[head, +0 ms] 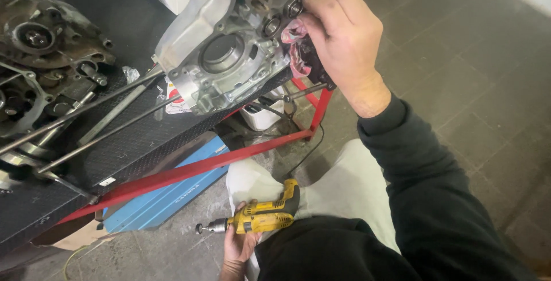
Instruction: The person places a bearing into an engine casing and uses a yellow power drill to tighten bolts. They wipe the casing with a cloth and continue to secure components with the drill.
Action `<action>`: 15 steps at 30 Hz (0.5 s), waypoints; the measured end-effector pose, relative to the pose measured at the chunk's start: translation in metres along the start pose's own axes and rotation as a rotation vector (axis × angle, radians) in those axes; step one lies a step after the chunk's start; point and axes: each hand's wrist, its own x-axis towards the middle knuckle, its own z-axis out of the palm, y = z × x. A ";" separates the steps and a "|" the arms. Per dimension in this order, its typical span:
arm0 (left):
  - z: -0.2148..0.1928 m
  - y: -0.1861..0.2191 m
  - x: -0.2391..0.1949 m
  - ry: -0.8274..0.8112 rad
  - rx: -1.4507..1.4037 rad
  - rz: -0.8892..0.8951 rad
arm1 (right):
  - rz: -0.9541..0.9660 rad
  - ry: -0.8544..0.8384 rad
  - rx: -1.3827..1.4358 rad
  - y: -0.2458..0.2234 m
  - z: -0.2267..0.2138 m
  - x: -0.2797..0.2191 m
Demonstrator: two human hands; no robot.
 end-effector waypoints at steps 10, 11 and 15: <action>-0.011 -0.010 0.003 0.038 0.010 -0.019 | -0.134 -0.051 0.000 -0.012 -0.015 0.023; -0.005 -0.009 0.001 0.038 0.012 -0.016 | -0.134 -0.048 0.002 -0.008 -0.014 0.020; -0.006 -0.005 -0.002 0.034 0.021 -0.007 | -0.193 -0.113 -0.121 0.007 -0.013 0.017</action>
